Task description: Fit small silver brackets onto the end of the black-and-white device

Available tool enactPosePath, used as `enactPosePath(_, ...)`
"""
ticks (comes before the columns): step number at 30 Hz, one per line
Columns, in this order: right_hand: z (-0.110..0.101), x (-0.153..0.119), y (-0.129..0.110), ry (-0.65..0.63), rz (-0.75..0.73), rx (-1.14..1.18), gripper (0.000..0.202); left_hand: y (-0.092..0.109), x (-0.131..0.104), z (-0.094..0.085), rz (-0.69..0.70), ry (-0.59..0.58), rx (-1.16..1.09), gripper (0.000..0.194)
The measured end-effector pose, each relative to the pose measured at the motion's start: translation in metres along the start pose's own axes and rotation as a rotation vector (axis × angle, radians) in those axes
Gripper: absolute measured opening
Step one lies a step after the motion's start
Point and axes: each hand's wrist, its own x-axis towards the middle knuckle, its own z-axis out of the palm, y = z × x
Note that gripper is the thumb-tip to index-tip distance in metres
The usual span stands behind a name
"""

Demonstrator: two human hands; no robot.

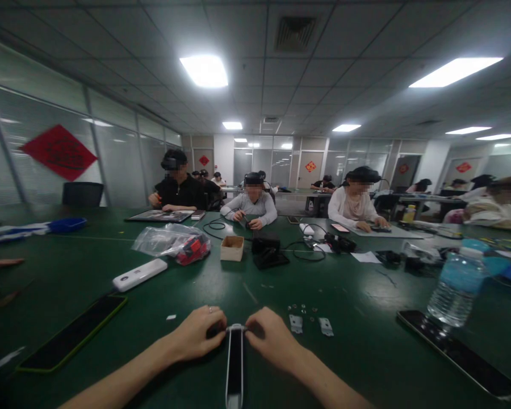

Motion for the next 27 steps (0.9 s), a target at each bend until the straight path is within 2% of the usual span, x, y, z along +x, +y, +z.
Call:
enactPosePath(9, -0.0038, -0.0015, -0.0044, -0.025, 0.021, 0.008, 0.015, 0.0006, -0.0002, -0.0017, 0.003, -0.008, -0.007, 0.009)
enactPosePath(21, -0.0043, -0.002, -0.0029, -0.016, -0.036, -0.002, 0.015, 0.0025, 0.0, -0.0045, 0.02, -0.022, -0.003, 0.01)
enactPosePath(27, -0.0053, -0.0008, -0.0037, -0.033, -0.074, -0.044, 0.015, -0.0033, 0.0014, 0.0024, 0.042, 0.001, 0.002, 0.01)
